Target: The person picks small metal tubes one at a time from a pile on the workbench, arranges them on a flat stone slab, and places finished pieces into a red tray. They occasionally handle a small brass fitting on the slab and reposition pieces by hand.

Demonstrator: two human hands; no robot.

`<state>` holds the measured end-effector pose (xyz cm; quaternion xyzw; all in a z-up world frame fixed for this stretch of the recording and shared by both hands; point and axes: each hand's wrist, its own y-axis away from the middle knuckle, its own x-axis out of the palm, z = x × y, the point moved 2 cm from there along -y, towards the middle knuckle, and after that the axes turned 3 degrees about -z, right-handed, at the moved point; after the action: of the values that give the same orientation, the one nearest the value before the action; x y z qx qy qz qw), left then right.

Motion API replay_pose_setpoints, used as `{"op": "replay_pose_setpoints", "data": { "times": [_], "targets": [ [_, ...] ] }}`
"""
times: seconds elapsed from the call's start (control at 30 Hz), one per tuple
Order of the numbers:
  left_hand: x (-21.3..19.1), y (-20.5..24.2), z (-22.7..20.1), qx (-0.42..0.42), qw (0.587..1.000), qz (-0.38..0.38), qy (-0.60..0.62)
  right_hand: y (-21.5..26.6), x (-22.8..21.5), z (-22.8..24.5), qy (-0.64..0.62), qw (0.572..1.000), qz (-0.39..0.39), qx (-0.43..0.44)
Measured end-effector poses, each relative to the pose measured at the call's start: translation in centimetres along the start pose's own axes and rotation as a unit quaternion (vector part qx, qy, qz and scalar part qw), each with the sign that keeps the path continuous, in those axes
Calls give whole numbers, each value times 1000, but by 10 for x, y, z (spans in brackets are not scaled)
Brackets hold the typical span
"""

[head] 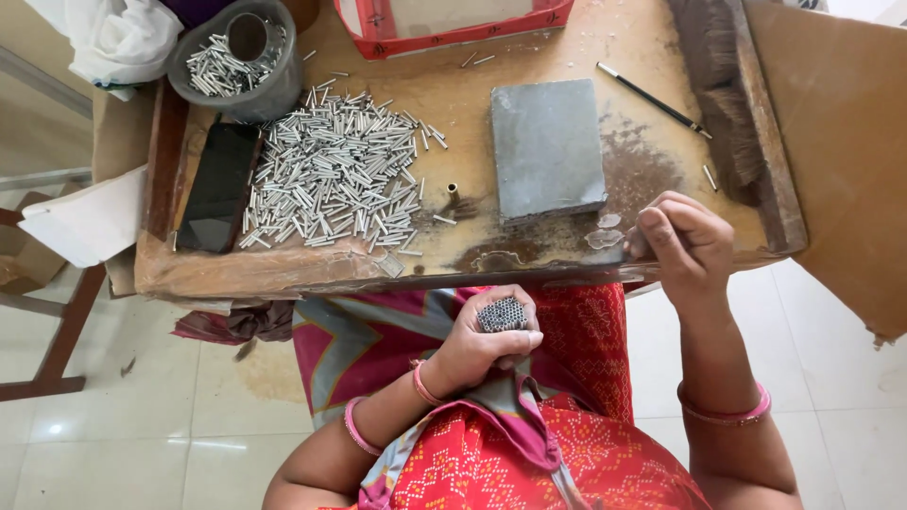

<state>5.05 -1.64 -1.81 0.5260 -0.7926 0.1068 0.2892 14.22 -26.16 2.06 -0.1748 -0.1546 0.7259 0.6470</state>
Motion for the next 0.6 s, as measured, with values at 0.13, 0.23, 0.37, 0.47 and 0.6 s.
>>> {"op": "replay_pose_setpoints", "data": {
  "times": [0.13, 0.23, 0.37, 0.47, 0.6],
  "targets": [
    [4, -11, -17, 15, 998, -12, -51, 0, -4, -2, 1, 1000, 1, 7],
    [6, -15, -32, 113, 974, 7, -194, 1, -3, 1, 20, 1000, 10, -11],
    [19, -17, -63, 213, 893, -30, -395, 3, -2, 1, 47, 998, 4, -30],
    [22, -20, -76, 289, 840, -18, -460, 5, -2, 0, 57, 998, -4, -33],
    [24, -22, -90, 331, 790, 31, -515, 6, -3, -4, 58, 998, -9, -35]
  ]
}}
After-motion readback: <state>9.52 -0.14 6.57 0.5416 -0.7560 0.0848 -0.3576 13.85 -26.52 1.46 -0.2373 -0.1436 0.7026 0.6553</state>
